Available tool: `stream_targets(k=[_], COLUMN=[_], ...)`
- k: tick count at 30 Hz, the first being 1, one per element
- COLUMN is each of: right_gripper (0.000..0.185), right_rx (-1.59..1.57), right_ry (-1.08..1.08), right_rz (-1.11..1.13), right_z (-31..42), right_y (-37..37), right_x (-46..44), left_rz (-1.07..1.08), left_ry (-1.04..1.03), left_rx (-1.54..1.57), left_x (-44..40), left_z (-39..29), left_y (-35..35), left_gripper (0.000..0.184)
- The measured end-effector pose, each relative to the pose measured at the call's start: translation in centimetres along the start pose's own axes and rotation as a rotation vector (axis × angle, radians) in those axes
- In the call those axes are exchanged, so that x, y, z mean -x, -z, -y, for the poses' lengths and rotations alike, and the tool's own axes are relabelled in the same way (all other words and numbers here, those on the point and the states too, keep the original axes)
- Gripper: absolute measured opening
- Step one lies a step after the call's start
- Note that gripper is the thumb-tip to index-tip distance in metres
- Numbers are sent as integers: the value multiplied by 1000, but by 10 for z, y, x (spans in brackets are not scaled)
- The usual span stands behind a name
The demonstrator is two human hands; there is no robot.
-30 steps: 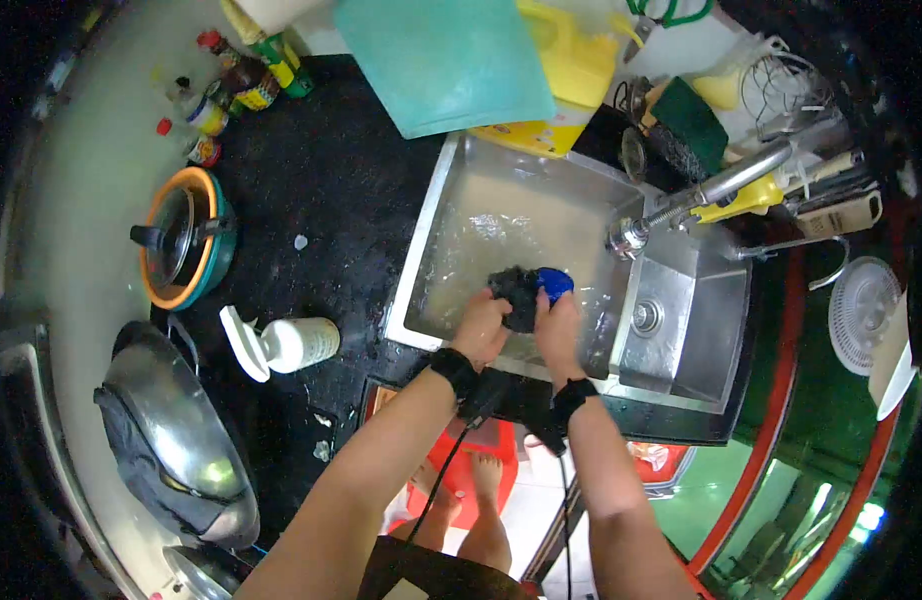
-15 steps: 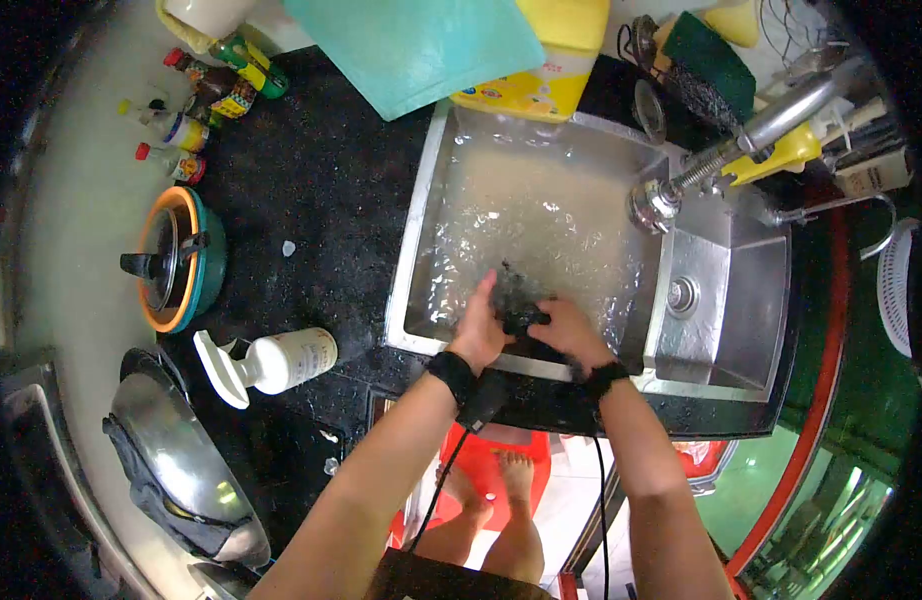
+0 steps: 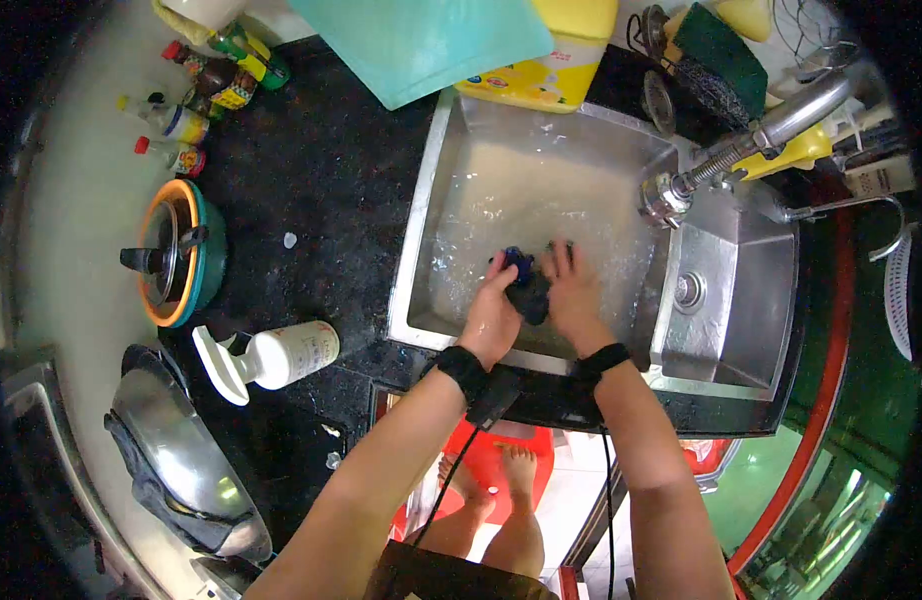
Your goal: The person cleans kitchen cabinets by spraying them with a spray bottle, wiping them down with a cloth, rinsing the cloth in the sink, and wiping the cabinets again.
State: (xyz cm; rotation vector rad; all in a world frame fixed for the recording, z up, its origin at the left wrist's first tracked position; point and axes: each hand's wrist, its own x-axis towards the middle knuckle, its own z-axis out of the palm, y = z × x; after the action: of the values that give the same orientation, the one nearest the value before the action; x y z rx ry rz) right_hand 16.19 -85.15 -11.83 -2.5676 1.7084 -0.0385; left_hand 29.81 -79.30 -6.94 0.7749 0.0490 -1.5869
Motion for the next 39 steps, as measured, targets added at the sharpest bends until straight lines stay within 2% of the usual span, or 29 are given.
stream_targets(k=[2,3,4,6,8,9,10,11,12,14,15,16,17,18,20,22,24,25,26,28,29,30,31,32,33,34,36,38,39], right_gripper=[49,49,47,44,42,42,42,43,43,47,47,49,51,51,64,68,66,56,56,51,42,42,39,36,36,32,27,13,12], right_rx=[-34,-33,-19,-9,-177,-168,-365,-557,-544,-795,-781,-862,-942,-929,-1109,-1180,-1535,-1441,-1443,-1450,-1443,-1447,-1507,-1565,-1565,-1570,-1563,-1655,-1567], right_ry=[208,211,171,126,-35,-26,22,68,72,217,214,357,500,498,356,270,-22,-57,-53,-228,-284,-278,-226,-175,-169,-193,-210,-362,-359], right_rz=[459,460,671,864,731,728,493,259,270,136,142,164,186,185,355,350,561,426,421,226,257,252,210,170,169,274,380,528,487], right_z=[-2,-5,-11,-19,-18,-18,-15,-12,-9,-5,-5,-7,-11,-14,-19,-27,-25,-23,-21,-16,-12,-10,-6,-5,-6,-6,-3,7,10], right_y=[-1,-8,-21,-24,-12,-1,28,58,85,136,156,174,191,210,239,248,270,265,257,247,249,246,245,245,246,255,274,294,288], right_x=[13,9,2,-7,0,7,17,25,29,34,36,36,36,34,33,29,7,-2,-10,-27,-35,-38,-43,-46,-48,-52,-55,-60,-65], left_rz=[-252,-228,-229,-380,-343,-314,-283,-230,-229,-97,-75,-64,-22,21,109,-29,70,150,202,306,245,185,316,319,318,312,280,203,175], left_ry=[0,4,3,127,179,312,446,451,454,420,372,379,439,497,561,559,611,513,504,480,469,455,421,415,428,437,413,334,322], left_rx=[-47,-181,-179,-401,-342,-199,-49,-100,-83,38,175,185,175,161,223,51,86,16,8,-6,-40,-74,-65,-67,-308,-549,-633,-538,-481], left_x=[5,6,11,18,21,20,19,19,19,18,16,16,17,19,21,31,33,37,40,46,53,58,61,63,67,73,83,84,87], left_z=[-9,-9,-10,-16,-18,-17,-14,-8,-3,9,8,1,-8,-19,-33,-45,-50,-54,-59,-71,-72,-74,-78,-84,-89,-97,-106,-102,-101], left_y=[-13,1,1,-4,-11,-16,-21,-25,-28,-35,-40,-47,-53,-59,-71,-91,-94,-100,-107,-121,-129,-137,-145,-151,-157,-167,-188,-199,-203], left_gripper=[71,84,84,86,87,79,73,60,60,56,56,56,54,52,52,56,60,57,56,55,55,56,47,47,44,43,42,40,39])
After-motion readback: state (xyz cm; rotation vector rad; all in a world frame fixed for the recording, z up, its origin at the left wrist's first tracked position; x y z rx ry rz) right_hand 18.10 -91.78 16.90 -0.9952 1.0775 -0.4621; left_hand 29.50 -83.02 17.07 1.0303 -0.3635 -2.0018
